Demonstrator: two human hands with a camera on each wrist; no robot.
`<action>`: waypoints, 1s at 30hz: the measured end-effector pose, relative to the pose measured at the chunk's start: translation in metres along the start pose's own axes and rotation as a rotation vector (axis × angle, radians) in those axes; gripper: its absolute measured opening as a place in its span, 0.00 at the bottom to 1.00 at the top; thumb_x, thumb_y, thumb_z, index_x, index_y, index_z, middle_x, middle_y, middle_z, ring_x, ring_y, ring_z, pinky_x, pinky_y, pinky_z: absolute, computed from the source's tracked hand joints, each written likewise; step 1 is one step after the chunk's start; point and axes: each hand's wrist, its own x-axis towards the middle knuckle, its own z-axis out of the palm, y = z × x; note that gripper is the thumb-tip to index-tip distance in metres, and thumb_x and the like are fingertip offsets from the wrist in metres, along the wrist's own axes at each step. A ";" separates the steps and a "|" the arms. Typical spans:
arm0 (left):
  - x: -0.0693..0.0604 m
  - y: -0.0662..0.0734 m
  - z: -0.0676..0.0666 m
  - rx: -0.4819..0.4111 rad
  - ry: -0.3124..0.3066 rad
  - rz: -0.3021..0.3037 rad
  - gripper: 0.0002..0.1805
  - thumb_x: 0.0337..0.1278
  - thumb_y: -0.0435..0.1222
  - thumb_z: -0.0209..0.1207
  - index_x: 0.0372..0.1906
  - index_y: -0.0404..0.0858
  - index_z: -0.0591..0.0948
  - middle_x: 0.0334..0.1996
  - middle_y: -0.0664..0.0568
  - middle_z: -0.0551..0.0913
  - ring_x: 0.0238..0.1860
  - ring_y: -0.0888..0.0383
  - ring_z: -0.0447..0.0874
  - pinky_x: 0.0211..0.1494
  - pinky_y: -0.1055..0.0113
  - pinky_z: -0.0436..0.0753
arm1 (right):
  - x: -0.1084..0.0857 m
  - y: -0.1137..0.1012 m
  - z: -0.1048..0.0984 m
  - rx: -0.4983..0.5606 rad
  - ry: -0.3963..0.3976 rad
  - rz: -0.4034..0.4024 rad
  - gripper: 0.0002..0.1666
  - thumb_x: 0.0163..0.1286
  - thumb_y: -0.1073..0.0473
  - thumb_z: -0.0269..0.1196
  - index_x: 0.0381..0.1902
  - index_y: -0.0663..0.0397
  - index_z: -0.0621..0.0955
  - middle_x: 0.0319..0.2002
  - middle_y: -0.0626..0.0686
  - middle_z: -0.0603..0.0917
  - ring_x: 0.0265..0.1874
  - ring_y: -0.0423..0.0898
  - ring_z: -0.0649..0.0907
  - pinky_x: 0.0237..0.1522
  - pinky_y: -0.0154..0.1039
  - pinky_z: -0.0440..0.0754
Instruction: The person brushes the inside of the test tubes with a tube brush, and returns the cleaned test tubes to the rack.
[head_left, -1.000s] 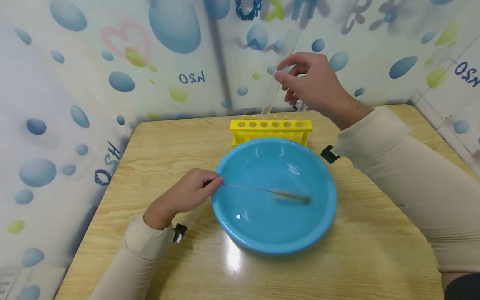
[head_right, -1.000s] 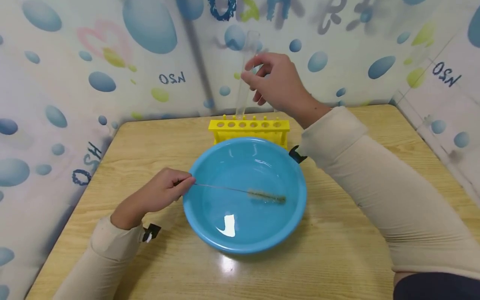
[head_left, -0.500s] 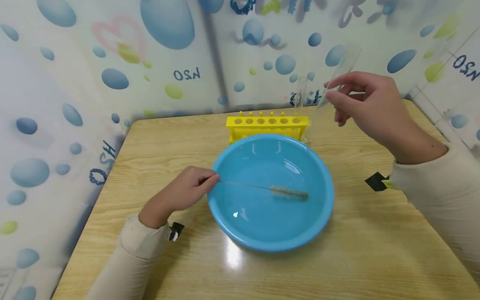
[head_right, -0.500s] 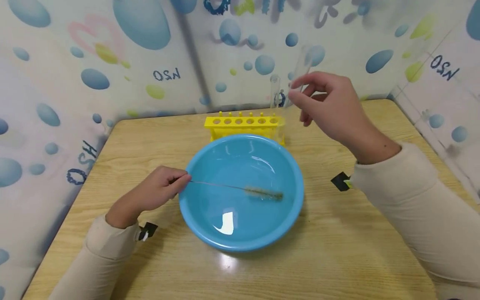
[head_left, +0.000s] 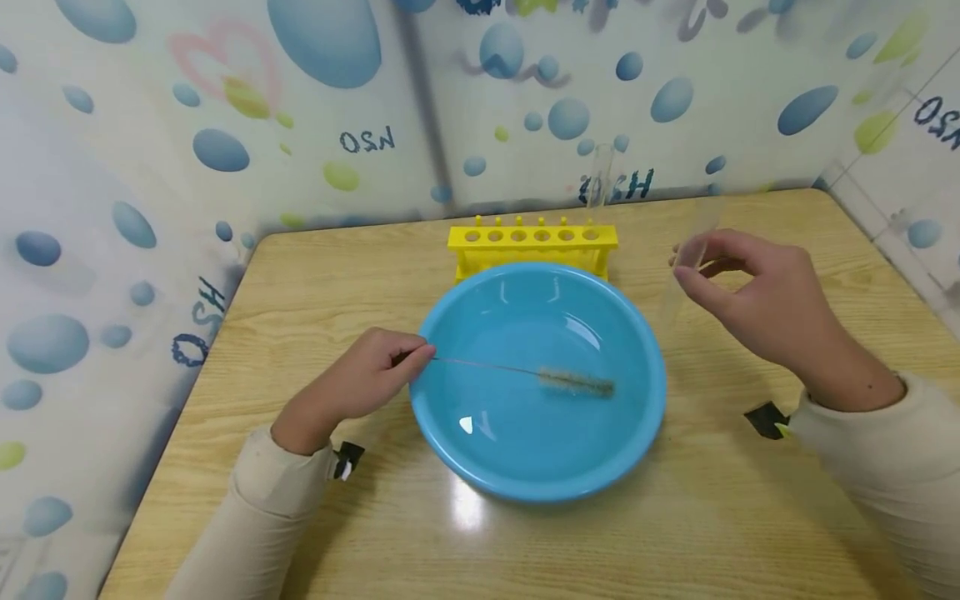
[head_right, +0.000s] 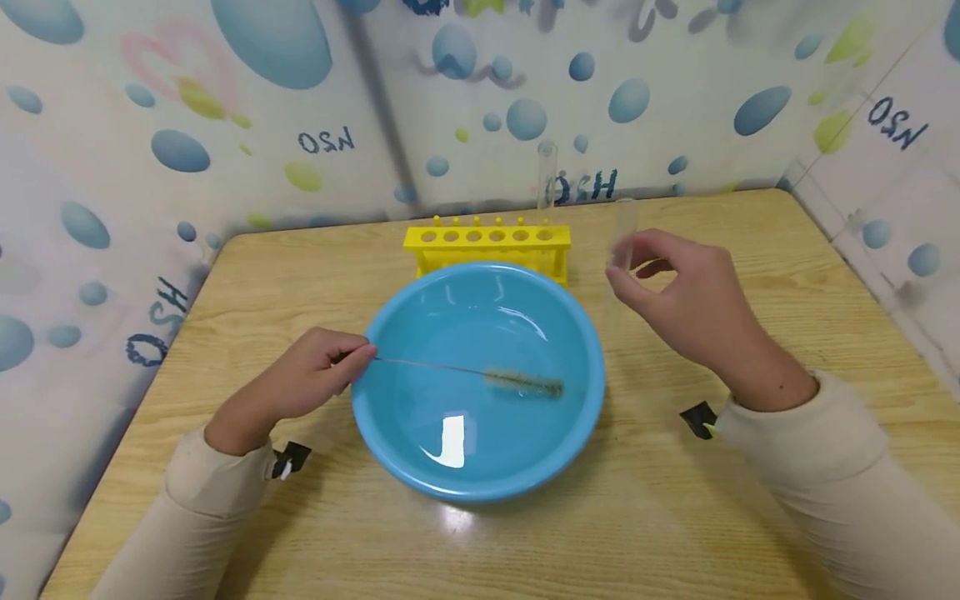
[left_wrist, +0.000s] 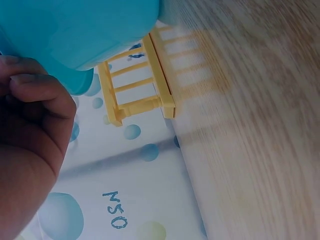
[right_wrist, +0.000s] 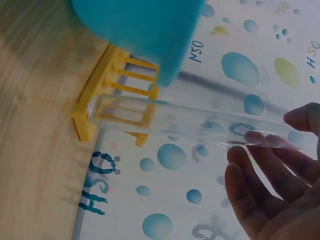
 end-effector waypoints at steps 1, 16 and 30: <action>0.000 0.000 0.000 0.000 0.002 0.002 0.20 0.76 0.38 0.52 0.20 0.44 0.72 0.15 0.59 0.62 0.16 0.65 0.60 0.23 0.72 0.64 | -0.002 0.000 0.003 -0.019 -0.003 -0.018 0.04 0.68 0.59 0.67 0.40 0.50 0.84 0.41 0.39 0.86 0.39 0.29 0.80 0.42 0.14 0.71; 0.003 -0.010 -0.004 -0.186 0.011 0.019 0.21 0.78 0.35 0.48 0.22 0.38 0.74 0.13 0.52 0.67 0.15 0.57 0.67 0.21 0.68 0.69 | -0.027 0.006 0.054 -0.061 -0.094 -0.186 0.29 0.60 0.66 0.73 0.61 0.53 0.82 0.39 0.50 0.78 0.38 0.40 0.81 0.38 0.15 0.74; 0.000 -0.014 -0.006 -0.167 0.073 0.071 0.22 0.77 0.33 0.48 0.19 0.38 0.72 0.14 0.50 0.69 0.17 0.58 0.68 0.21 0.68 0.68 | -0.034 0.003 0.068 -0.192 -0.086 -0.306 0.29 0.56 0.63 0.75 0.57 0.53 0.84 0.38 0.51 0.87 0.39 0.47 0.81 0.39 0.47 0.84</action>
